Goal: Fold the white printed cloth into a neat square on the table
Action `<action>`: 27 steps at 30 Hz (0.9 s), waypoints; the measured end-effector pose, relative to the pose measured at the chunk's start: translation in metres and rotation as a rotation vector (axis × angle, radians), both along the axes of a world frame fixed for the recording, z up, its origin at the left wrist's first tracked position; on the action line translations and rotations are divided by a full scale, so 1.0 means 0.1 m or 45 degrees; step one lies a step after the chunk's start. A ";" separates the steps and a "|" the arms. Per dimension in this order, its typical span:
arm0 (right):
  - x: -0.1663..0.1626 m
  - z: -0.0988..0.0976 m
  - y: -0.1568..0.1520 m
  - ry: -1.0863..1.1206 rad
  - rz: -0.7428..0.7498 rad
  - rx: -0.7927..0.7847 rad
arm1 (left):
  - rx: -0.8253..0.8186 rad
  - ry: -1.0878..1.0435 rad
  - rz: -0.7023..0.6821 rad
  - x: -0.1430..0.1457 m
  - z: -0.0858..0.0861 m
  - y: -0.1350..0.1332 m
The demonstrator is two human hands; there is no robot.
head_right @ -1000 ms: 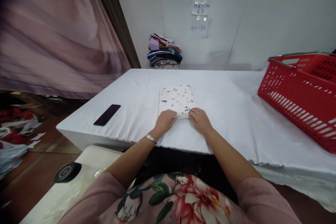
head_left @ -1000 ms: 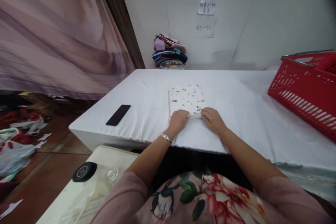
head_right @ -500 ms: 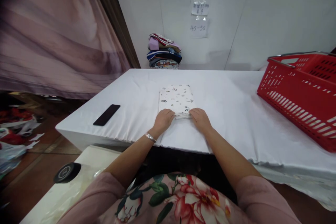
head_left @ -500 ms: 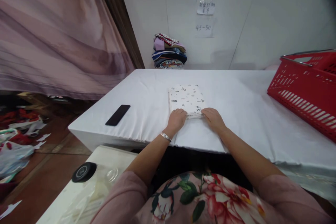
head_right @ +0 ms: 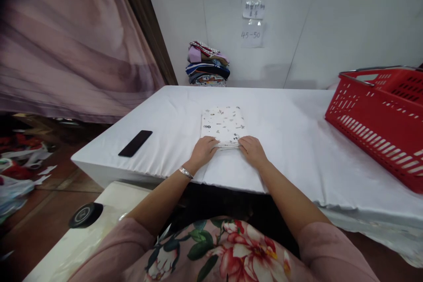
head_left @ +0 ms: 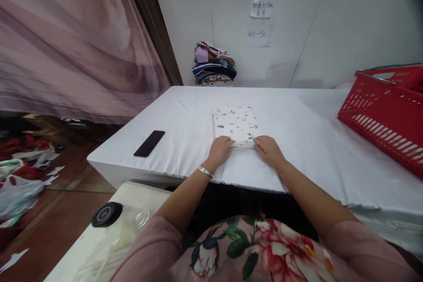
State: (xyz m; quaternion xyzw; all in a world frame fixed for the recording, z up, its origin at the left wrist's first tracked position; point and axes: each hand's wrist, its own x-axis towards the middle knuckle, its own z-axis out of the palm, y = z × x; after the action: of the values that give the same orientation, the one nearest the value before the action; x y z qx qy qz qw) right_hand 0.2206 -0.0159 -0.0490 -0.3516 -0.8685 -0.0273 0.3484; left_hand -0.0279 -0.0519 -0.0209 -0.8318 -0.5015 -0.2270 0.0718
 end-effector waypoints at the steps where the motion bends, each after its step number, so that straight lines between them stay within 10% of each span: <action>1: -0.01 0.00 0.00 0.000 -0.012 0.008 | 0.015 0.006 0.011 0.00 0.00 0.01; 27: -0.01 -0.05 0.00 -0.028 -0.016 0.013 | 0.064 0.032 0.105 -0.22 -0.12 -0.03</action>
State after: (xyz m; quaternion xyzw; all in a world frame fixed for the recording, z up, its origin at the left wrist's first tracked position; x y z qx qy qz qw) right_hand 0.2198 -0.0154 -0.0537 -0.3549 -0.8699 -0.0380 0.3404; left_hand -0.0497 -0.0550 -0.0326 -0.8111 -0.5286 -0.2259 0.1082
